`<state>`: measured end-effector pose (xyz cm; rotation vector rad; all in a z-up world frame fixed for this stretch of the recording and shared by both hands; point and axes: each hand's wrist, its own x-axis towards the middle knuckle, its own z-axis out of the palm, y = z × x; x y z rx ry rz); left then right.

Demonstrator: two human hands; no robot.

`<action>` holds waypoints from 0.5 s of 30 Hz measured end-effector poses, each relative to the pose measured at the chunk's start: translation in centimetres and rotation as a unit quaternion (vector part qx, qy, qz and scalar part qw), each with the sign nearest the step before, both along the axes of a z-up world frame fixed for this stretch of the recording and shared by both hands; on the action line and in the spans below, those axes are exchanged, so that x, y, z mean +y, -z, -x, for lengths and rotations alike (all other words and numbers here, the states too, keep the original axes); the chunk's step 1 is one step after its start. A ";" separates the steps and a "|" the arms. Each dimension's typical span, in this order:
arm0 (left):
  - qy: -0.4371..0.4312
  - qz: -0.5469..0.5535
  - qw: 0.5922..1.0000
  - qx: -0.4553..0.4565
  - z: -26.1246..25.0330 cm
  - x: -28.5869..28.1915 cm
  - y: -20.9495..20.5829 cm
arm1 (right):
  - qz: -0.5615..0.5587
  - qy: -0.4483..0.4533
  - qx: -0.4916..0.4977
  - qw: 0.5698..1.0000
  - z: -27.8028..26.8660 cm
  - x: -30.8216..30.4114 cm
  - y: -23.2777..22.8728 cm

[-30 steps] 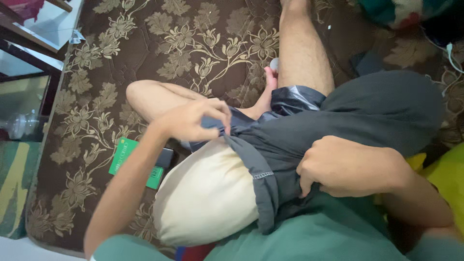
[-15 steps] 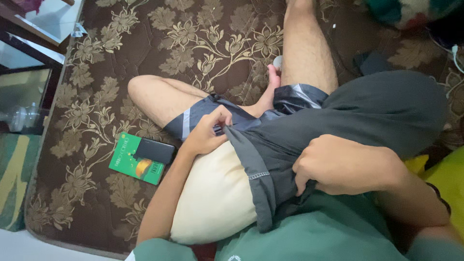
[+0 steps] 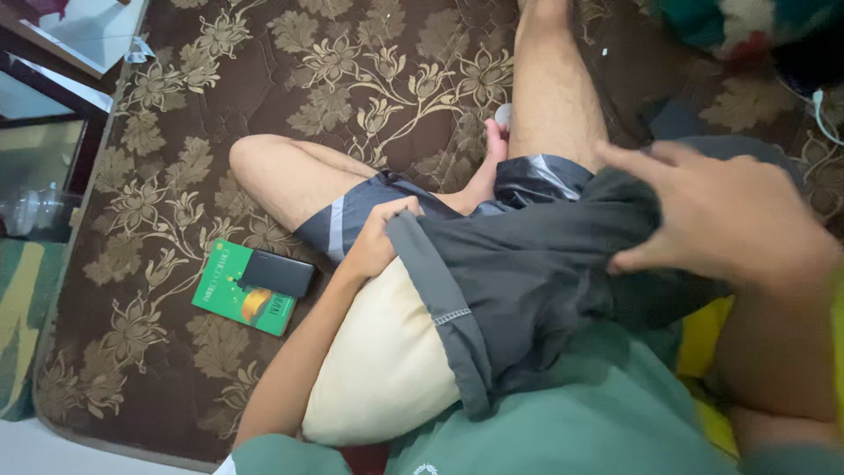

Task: The person stuffs a white pillow-like object into a gray garment by hand, pulling the fabric over the object and adjusting it until it is fully enclosed.

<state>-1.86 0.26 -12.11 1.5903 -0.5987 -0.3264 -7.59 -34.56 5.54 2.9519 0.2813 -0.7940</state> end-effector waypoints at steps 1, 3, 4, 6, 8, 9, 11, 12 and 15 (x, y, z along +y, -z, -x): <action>-0.024 0.018 0.999 0.015 0.0 -0.2 0.2 | 0.094 0.072 -0.005 0.993 -0.7 -0.3 0.2; -0.047 0.037 0.998 0.029 0.0 -0.4 0.3 | -0.001 0.026 0.014 1.000 -3.0 0.5 1.9; -0.065 0.055 0.995 0.047 0.0 -0.7 0.1 | -0.098 -0.020 0.034 0.994 -3.6 0.4 2.5; -0.084 0.072 0.992 0.065 0.4 -1.0 -1.1 | -0.135 -0.041 -0.057 0.988 -3.4 -1.0 2.5; -0.161 0.057 0.980 0.104 1.3 -1.4 -3.0 | -0.202 -0.097 -0.202 0.953 -2.7 -1.9 1.6; -0.162 0.059 0.980 0.105 1.6 -1.4 -4.1 | -0.230 -0.127 -0.259 0.929 -2.2 -2.4 0.8; -0.138 0.061 0.988 -0.040 2.0 -1.3 -6.4 | -0.178 -0.119 -0.302 0.929 -2.1 -3.0 -0.9; -0.139 0.064 0.987 -0.042 2.2 -1.4 -7.3 | -0.128 -0.110 -0.346 0.923 -2.3 -3.0 -1.5; -0.168 0.100 0.975 -0.106 2.7 -1.2 -9.4 | -0.216 -0.195 -0.522 0.802 -4.5 -2.6 -1.8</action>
